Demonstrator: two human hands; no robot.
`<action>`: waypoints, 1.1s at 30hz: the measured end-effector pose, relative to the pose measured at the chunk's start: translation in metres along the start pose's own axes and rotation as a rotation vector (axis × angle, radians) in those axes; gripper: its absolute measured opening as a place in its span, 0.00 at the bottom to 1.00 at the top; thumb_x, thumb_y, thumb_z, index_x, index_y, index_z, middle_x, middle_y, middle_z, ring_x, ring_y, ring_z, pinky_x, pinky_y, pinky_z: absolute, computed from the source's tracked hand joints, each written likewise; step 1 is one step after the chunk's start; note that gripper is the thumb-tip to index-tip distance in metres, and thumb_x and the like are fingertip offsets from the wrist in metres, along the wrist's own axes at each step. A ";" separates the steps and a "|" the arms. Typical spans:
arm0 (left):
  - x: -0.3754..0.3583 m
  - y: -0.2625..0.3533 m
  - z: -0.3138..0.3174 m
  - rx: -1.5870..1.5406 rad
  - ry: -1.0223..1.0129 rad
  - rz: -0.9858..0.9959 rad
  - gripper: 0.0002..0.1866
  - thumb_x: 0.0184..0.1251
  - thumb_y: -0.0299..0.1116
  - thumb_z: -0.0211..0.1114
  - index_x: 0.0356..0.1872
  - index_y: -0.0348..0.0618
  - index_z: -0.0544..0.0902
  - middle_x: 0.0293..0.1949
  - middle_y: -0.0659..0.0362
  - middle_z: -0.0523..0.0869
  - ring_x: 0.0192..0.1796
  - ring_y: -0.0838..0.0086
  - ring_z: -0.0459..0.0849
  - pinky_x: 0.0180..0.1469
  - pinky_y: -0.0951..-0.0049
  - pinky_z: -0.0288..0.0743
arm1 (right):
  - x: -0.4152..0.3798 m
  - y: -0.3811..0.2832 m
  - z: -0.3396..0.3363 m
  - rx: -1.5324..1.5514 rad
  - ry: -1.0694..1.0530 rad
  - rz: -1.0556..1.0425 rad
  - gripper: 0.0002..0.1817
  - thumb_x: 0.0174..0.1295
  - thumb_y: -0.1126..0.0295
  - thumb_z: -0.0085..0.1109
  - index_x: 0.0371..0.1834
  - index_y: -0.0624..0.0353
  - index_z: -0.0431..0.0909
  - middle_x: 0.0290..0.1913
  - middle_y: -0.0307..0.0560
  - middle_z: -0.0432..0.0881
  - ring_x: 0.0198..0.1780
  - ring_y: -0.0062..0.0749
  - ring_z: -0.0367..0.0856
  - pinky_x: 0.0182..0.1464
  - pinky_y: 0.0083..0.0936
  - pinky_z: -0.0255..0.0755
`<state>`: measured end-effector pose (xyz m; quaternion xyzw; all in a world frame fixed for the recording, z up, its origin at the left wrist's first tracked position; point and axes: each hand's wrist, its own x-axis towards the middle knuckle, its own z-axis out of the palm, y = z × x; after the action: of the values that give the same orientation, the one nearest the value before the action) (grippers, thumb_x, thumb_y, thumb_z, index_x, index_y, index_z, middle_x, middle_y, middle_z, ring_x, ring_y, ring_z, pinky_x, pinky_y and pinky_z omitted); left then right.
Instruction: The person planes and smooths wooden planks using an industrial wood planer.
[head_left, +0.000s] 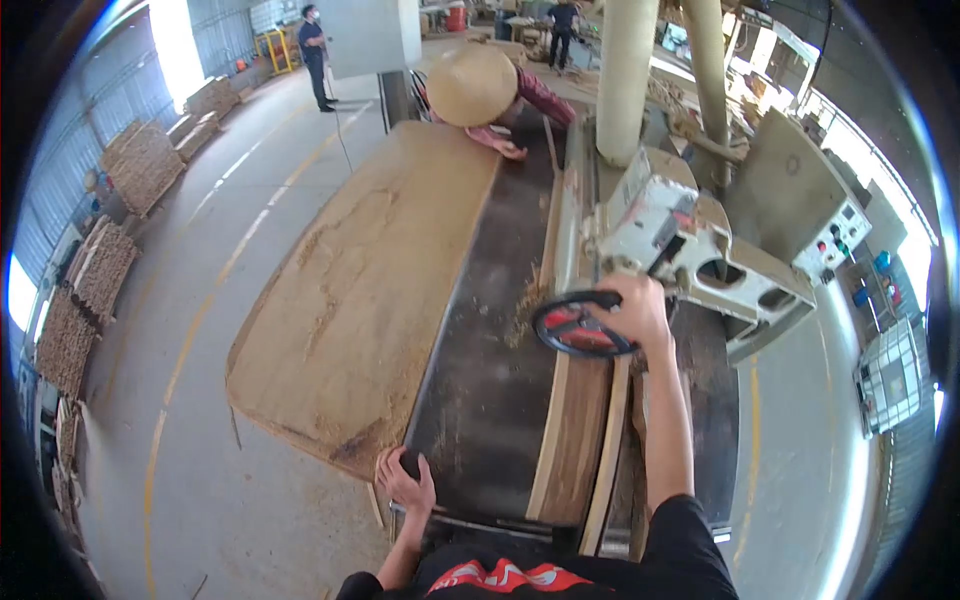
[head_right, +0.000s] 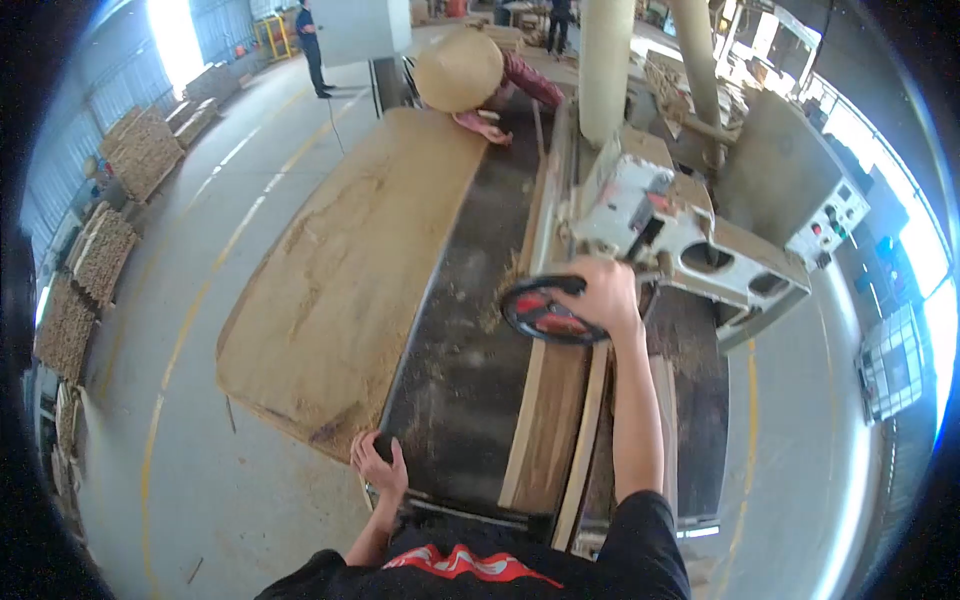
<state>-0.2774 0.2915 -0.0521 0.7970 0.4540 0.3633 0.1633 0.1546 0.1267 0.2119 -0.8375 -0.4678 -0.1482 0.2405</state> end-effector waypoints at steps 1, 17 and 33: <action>-0.004 -0.004 0.000 0.013 0.003 0.000 0.22 0.65 0.40 0.74 0.57 0.45 0.83 0.59 0.50 0.84 0.69 0.49 0.77 0.75 0.47 0.62 | -0.008 0.001 0.003 -0.043 0.150 -0.050 0.17 0.48 0.56 0.83 0.33 0.56 0.90 0.37 0.49 0.90 0.39 0.50 0.91 0.41 0.41 0.83; 0.004 0.000 0.001 -0.062 -0.020 -0.024 0.24 0.66 0.44 0.74 0.58 0.44 0.82 0.60 0.50 0.84 0.70 0.50 0.76 0.76 0.48 0.61 | -0.063 0.031 0.026 0.386 0.277 0.107 0.34 0.49 0.65 0.89 0.61 0.56 0.85 0.45 0.49 0.93 0.47 0.34 0.93 0.51 0.31 0.84; 0.002 -0.008 0.003 -0.062 0.005 -0.016 0.25 0.65 0.42 0.75 0.59 0.43 0.81 0.60 0.49 0.84 0.69 0.49 0.77 0.75 0.47 0.62 | -0.130 0.119 0.186 0.868 0.704 0.523 0.19 0.75 0.57 0.68 0.39 0.68 0.86 0.27 0.41 0.87 0.24 0.22 0.82 0.29 0.27 0.76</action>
<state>-0.2790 0.2978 -0.0581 0.7868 0.4493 0.3781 0.1899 0.1932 0.0821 -0.0374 -0.6509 -0.1573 -0.1479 0.7278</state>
